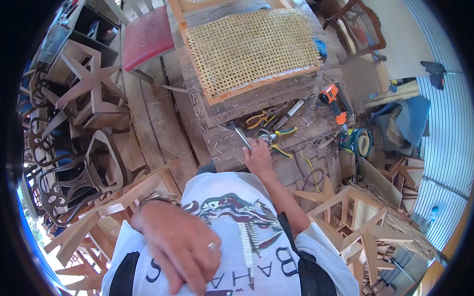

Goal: Attaching rattan cane webbing to a wooden chair frame using a hammer and a pneumatic staple gun.

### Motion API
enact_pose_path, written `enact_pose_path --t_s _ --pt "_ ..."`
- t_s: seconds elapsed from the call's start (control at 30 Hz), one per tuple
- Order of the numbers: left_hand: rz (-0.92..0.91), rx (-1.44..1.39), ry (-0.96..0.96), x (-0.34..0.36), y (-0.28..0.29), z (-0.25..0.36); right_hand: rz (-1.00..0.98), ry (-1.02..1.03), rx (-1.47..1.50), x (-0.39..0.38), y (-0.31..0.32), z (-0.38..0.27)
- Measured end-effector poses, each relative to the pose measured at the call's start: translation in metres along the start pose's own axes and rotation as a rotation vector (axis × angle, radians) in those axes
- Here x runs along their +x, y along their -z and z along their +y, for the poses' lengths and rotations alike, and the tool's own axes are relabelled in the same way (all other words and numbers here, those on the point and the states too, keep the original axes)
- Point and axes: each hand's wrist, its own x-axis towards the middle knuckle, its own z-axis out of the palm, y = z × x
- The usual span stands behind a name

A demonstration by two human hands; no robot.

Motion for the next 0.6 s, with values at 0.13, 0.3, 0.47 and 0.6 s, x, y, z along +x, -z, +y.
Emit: enact_pose_path --t_s 0.13,0.3,0.47,0.6 --pt "0.133 0.156 0.054 -0.017 0.006 0.033 -0.095 -0.196 0.233 -0.020 0.026 0.013" --pt "0.221 0.214 -0.021 -0.033 -0.003 0.032 -0.074 -0.296 0.230 -0.041 0.058 0.030" --pt "0.884 0.920 -0.055 -0.003 -0.029 0.053 0.004 -0.257 0.303 -0.037 0.081 0.027" --pt "0.360 2.441 0.770 0.051 -0.060 0.070 -0.019 -0.277 0.359 -0.028 0.091 0.013"
